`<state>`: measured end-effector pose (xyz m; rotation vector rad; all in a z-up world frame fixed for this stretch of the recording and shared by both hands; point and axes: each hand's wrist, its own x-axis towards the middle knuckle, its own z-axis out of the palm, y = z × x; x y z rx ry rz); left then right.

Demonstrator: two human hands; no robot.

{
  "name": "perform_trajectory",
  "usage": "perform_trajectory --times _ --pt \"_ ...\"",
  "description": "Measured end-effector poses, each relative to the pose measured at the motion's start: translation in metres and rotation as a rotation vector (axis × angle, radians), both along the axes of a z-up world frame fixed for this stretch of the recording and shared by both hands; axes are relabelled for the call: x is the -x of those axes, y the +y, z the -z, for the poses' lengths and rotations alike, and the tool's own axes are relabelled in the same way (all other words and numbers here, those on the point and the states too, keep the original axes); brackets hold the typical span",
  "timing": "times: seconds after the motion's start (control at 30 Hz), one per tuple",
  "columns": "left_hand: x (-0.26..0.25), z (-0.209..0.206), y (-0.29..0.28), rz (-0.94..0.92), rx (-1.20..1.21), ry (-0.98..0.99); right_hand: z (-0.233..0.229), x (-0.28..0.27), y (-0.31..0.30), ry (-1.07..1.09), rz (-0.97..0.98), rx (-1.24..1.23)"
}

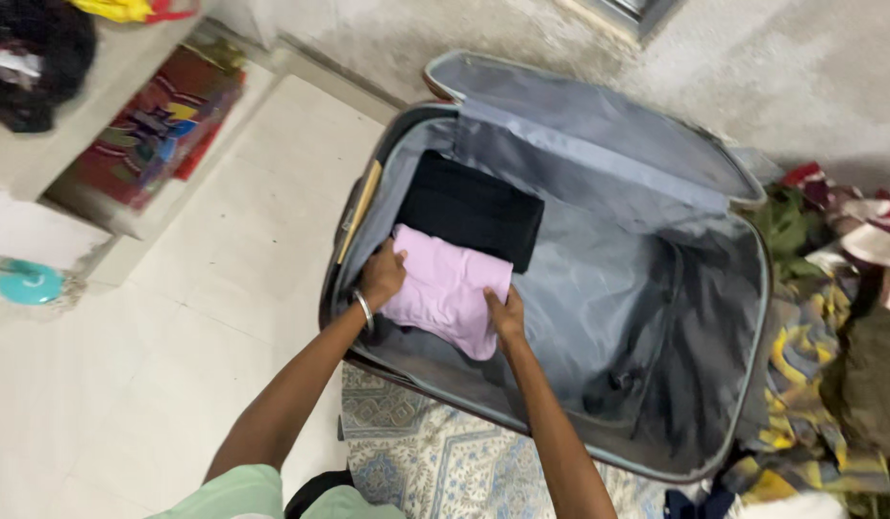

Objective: The person folds a shirt and a pair of pants on a patterned surface and places them into an open suitcase.

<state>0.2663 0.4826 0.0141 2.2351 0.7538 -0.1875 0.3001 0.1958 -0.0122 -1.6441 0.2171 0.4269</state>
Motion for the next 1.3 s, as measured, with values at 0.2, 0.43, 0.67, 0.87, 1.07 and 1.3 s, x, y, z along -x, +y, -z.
perform_trajectory --times 0.2,0.43,0.67,0.87,1.07,1.3 --pt "0.016 0.004 0.014 -0.045 -0.111 -0.128 0.004 0.012 0.005 0.001 -0.109 0.113" --pt "0.022 0.004 0.004 -0.082 -0.119 -0.049 0.012 0.007 -0.001 0.02 -0.055 0.212" --pt "0.032 -0.041 -0.014 -0.035 -0.037 -0.255 0.014 0.007 0.002 -0.016 -0.024 0.219" --pt "0.041 -0.071 -0.028 0.154 -0.137 -0.197 -0.001 0.012 0.007 -0.43 -0.089 0.419" --pt "0.031 -0.053 -0.035 0.481 -0.362 0.125 -0.053 0.021 0.024 -0.79 -0.664 0.909" --pt "0.038 0.029 -0.028 0.51 -0.958 -0.135 -0.064 0.029 0.037 -0.552 -0.911 1.271"
